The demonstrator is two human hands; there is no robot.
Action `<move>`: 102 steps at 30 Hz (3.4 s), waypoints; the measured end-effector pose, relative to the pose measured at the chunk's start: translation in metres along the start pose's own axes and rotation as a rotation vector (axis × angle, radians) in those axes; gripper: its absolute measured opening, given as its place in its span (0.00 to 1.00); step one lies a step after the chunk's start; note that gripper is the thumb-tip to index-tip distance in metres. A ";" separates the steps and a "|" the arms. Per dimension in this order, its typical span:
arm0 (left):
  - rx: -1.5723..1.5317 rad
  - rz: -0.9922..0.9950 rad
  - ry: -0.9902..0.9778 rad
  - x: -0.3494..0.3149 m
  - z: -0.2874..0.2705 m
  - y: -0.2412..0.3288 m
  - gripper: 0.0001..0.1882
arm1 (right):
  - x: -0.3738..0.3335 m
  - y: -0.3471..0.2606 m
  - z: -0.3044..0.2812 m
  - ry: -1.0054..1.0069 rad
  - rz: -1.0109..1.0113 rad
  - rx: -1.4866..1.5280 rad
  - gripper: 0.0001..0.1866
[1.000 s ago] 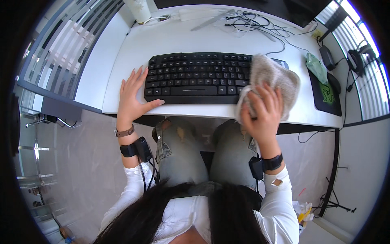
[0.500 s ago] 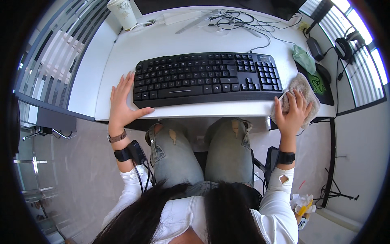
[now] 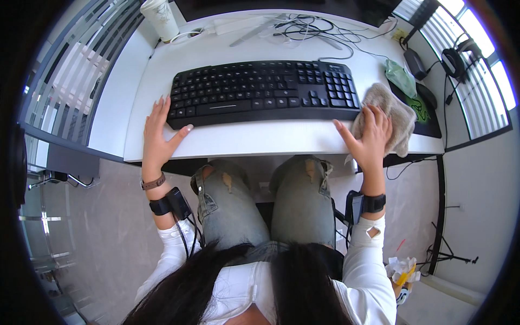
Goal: Cleaning a computer desk, keyboard, and mouse with a cloth.
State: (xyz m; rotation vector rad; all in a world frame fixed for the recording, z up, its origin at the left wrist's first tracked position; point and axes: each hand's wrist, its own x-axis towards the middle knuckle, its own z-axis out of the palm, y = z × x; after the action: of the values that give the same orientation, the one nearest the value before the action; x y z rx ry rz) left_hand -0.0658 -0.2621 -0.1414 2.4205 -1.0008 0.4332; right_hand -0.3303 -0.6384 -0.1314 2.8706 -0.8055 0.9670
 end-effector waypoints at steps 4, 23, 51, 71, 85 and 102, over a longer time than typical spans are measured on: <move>-0.032 -0.011 0.048 0.001 0.001 -0.005 0.38 | 0.023 -0.009 0.005 -0.168 -0.075 0.101 0.47; 0.023 -0.046 0.124 0.005 0.004 0.005 0.53 | 0.142 0.230 0.061 -0.052 0.107 -0.091 0.33; 0.111 -0.152 0.023 0.004 -0.006 0.015 0.50 | 0.158 0.199 0.072 0.327 0.050 -0.191 0.26; 0.100 -0.127 0.024 0.006 -0.007 0.015 0.47 | 0.122 0.276 0.070 0.080 0.671 -0.486 0.37; 0.053 -0.113 0.047 0.008 -0.003 0.013 0.48 | 0.117 0.274 0.055 0.114 0.346 -0.336 0.29; 0.050 -0.081 0.106 0.000 0.002 0.004 0.48 | 0.019 0.191 0.003 0.169 0.407 -0.050 0.47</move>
State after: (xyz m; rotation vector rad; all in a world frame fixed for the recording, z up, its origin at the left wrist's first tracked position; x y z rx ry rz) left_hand -0.0686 -0.2653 -0.1415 2.4442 -0.8535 0.5573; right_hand -0.4058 -0.8139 -0.1523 2.5856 -1.4041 1.1799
